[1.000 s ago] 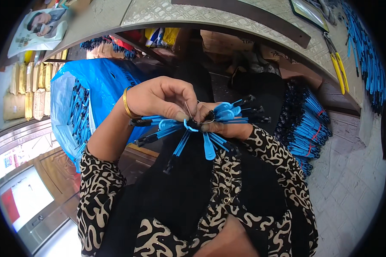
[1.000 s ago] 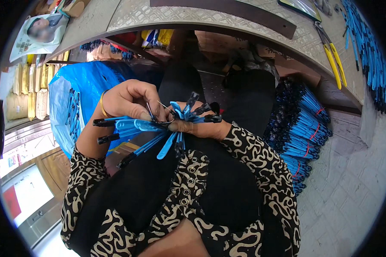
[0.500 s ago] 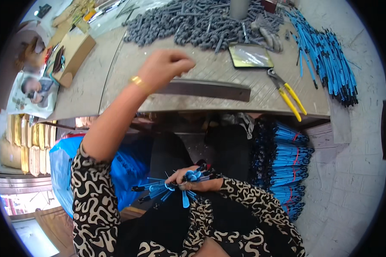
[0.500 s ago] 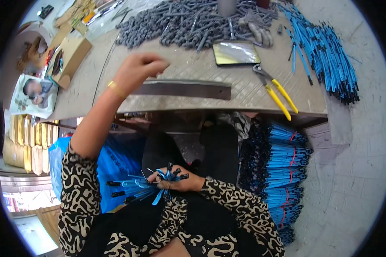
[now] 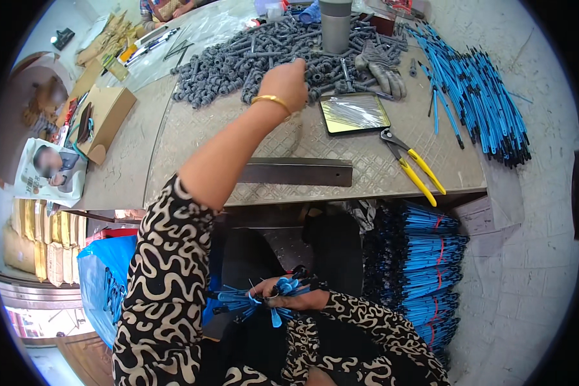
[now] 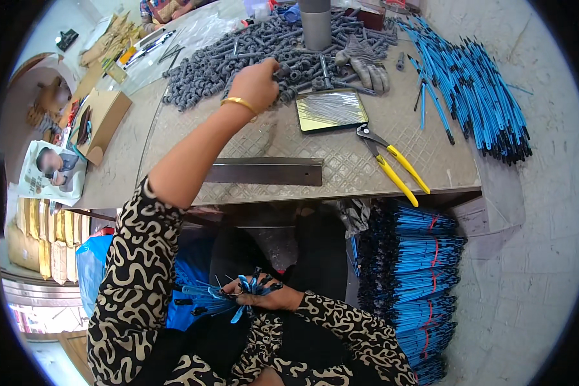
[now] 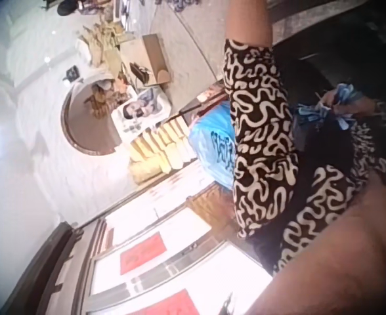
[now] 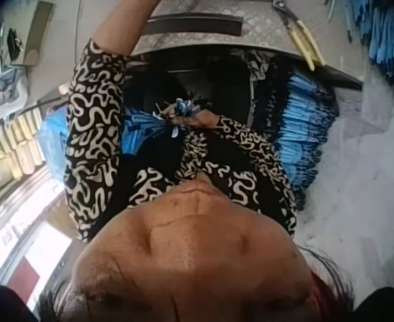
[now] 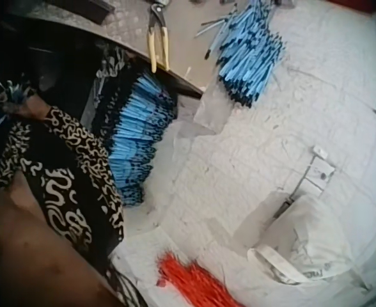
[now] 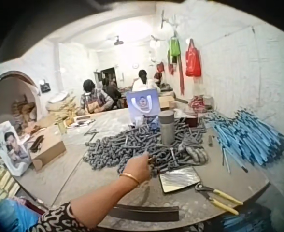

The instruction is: The person assembles blue wire bundles into a central mechanical component using pliers.

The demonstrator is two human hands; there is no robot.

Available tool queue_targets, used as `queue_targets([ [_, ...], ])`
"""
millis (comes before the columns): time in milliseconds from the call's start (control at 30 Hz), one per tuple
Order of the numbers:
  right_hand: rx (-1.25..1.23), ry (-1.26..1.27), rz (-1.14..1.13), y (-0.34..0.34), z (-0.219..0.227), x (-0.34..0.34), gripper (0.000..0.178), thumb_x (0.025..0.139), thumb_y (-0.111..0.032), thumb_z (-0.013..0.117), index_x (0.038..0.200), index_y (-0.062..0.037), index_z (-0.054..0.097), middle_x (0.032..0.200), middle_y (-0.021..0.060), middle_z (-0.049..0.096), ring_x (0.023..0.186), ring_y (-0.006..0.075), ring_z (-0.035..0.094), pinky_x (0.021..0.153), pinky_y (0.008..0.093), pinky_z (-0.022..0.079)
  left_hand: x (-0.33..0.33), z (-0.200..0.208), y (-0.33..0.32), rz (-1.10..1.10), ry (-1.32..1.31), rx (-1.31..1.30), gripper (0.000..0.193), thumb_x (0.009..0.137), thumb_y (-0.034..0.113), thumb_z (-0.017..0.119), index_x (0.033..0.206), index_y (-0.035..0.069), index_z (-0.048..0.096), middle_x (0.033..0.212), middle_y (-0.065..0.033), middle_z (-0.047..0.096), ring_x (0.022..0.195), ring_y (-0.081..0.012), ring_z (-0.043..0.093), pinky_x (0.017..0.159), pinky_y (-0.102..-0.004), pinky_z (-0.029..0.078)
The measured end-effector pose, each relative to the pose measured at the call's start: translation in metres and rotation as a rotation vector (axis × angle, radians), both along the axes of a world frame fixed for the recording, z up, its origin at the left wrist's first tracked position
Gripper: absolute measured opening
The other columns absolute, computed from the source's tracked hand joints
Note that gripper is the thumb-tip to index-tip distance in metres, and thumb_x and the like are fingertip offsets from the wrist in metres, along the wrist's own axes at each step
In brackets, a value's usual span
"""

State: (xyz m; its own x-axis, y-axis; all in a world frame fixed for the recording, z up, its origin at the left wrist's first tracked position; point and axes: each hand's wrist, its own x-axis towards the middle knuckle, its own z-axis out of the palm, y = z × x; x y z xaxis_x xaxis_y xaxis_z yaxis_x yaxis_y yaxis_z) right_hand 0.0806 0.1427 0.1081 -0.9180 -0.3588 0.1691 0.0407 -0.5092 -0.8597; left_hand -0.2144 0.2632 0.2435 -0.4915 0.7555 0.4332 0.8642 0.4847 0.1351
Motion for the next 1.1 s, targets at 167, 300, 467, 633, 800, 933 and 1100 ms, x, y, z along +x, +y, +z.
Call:
queue_targets([
  [167,0.040,0.027,-0.040,-0.007,0.006,0.008,0.030,0.087,-0.019,0.057,0.112,-0.0012,0.056,0.108,0.0088,0.060,0.098,0.0158,0.056,0.086,0.0294,0.045,0.049,0.031,-0.090,-0.199,-0.675,0.290,0.029,0.076,0.005,0.061,0.103,0.001,0.056,0.083,-0.0087,0.064,0.074,-0.0136,0.063,0.061,-0.0247,0.049],
  [300,-0.003,0.026,-0.052,-0.011,0.014,0.006,0.031,0.088,-0.022,0.057,0.111,-0.0016,0.056,0.102,0.0048,0.060,0.093,0.0121,0.056,0.084,0.0271,0.045,0.106,0.024,-0.184,-0.133,-1.233,0.290,0.023,0.078,0.007,0.063,0.100,0.001,0.058,0.085,-0.0051,0.063,0.075,-0.0115,0.062,0.063,-0.0237,0.050],
  [467,0.058,-0.077,0.024,-0.018,0.018,-0.003,0.013,0.084,-0.016,0.061,0.088,-0.0048,0.056,0.112,0.0157,0.056,0.105,0.0254,0.053,0.090,0.0365,0.042,0.148,0.004,-0.271,-0.020,-1.533,0.110,0.021,0.079,0.005,0.063,0.099,0.000,0.059,0.091,-0.0061,0.062,0.075,-0.0129,0.062,0.064,-0.0238,0.050],
  [633,0.111,-0.007,-0.019,-0.028,0.005,-0.007,0.031,0.083,-0.026,0.064,0.104,-0.0037,0.058,0.083,0.0007,0.057,0.079,0.0098,0.053,0.074,0.0256,0.045,0.170,-0.021,-0.309,-0.162,-1.774,0.302,0.022,0.077,0.005,0.066,0.097,-0.002,0.061,0.094,-0.0097,0.061,0.077,-0.0151,0.062,0.068,-0.0248,0.050],
  [800,0.124,-0.134,-0.038,-0.042,0.032,-0.002,0.025,0.082,-0.026,0.065,0.096,-0.0057,0.059,0.082,0.0013,0.058,0.077,0.0103,0.054,0.072,0.0257,0.045,0.172,-0.021,-0.325,-0.255,-1.779,0.240,0.021,0.077,0.001,0.064,0.098,-0.002,0.061,0.090,-0.0048,0.063,0.084,-0.0113,0.059,0.078,-0.0258,0.048],
  [933,0.174,-0.074,-0.076,-0.054,0.027,0.002,0.022,0.080,-0.025,0.067,0.090,-0.0069,0.058,0.081,0.0006,0.058,0.076,0.0104,0.053,0.070,0.0261,0.044,0.170,-0.029,-0.334,-0.428,-1.718,0.184,0.021,0.076,0.001,0.065,0.097,-0.002,0.062,0.090,-0.0063,0.064,0.086,-0.0132,0.059,0.079,-0.0274,0.047],
  [1100,0.243,-0.007,-0.089,-0.056,0.012,-0.002,0.021,0.079,-0.023,0.069,0.086,-0.0075,0.057,0.079,0.0000,0.057,0.075,0.0108,0.053,0.068,0.0267,0.044,0.167,-0.035,-0.338,-0.481,-1.664,0.181,0.021,0.073,0.008,0.069,0.091,-0.003,0.065,0.090,-0.0128,0.063,0.082,-0.0188,0.061,0.073,-0.0277,0.047],
])
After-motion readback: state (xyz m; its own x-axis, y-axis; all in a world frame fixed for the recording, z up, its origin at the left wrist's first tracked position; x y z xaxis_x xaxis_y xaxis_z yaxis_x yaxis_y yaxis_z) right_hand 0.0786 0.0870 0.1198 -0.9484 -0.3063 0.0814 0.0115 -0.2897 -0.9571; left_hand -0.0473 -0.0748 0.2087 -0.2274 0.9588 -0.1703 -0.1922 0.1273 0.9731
